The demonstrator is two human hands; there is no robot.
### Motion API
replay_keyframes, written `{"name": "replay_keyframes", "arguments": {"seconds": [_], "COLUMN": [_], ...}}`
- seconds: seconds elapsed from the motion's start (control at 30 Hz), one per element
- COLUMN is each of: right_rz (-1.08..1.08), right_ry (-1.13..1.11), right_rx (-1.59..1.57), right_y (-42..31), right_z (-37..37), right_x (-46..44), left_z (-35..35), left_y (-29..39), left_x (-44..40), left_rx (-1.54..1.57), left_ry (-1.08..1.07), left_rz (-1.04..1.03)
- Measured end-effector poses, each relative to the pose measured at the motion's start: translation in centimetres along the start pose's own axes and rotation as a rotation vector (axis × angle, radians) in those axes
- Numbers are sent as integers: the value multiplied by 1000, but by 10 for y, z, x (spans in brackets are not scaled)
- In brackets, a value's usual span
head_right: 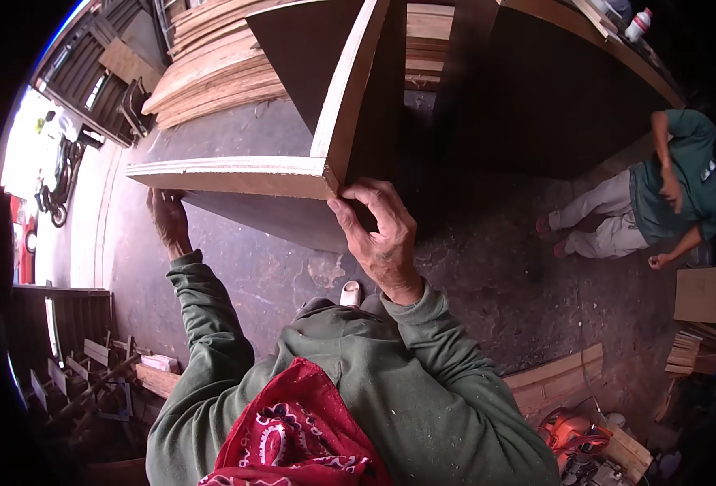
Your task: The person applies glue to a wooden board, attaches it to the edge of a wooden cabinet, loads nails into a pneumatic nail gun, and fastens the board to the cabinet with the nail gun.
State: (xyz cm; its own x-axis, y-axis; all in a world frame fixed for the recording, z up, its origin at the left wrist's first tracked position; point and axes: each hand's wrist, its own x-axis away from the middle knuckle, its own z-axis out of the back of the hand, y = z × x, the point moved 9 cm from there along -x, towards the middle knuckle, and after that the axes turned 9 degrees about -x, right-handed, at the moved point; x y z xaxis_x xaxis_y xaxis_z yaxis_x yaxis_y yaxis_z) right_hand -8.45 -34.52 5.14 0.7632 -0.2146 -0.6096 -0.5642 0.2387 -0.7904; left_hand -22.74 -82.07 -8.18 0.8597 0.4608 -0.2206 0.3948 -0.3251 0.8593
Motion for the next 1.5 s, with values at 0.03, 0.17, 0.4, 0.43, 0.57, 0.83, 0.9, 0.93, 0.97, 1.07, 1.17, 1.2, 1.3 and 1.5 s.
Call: {"name": "replay_keyframes", "arguments": {"seconds": [0.03,0.17,0.4,0.43,0.57,0.83,0.9,0.93,0.97,1.07,1.17,1.2,1.3,1.5], "right_rz": [-7,-34,-18,-19,59,61,38,31,30,-136,-189,-194,-194,-642], "right_ry": [12,49,131,150,218,382,407,420,430,414,266,285,193,-37], "right_rx": [-11,-31,-94,-107,-42,-148,-189,-193,-197,-185,-265,-159,-78,-190], "right_y": [1,5,10,10,9,16,19,20,21,20,26,13,-16,40], "right_z": [2,4,4,4,1,-1,-4,-4,-3,-3,10,22,35,-1], "right_x": [1,4,15,17,24,37,42,43,41,42,27,14,-47,-90], "left_z": [2,20,25,25,26,11,13,14,13,9,11,12,13,7], "left_y": [-2,-19,-22,-23,-22,-9,-6,-4,-5,-2,-6,-7,-8,-6], "left_x": [-1,-20,-24,-23,-25,-21,-22,-22,-23,-22,-21,-22,-24,-18], "left_rx": [20,47,47,58,40,-44,-118,-120,-118,-121,-135,-140,-122,-70], "left_ry": [-32,-112,-158,-161,-162,-205,-199,-211,-223,-224,-199,-191,-213,-197], "left_rz": [3,-5,36,40,22,0,10,7,1,5,17,17,-4,27]}}
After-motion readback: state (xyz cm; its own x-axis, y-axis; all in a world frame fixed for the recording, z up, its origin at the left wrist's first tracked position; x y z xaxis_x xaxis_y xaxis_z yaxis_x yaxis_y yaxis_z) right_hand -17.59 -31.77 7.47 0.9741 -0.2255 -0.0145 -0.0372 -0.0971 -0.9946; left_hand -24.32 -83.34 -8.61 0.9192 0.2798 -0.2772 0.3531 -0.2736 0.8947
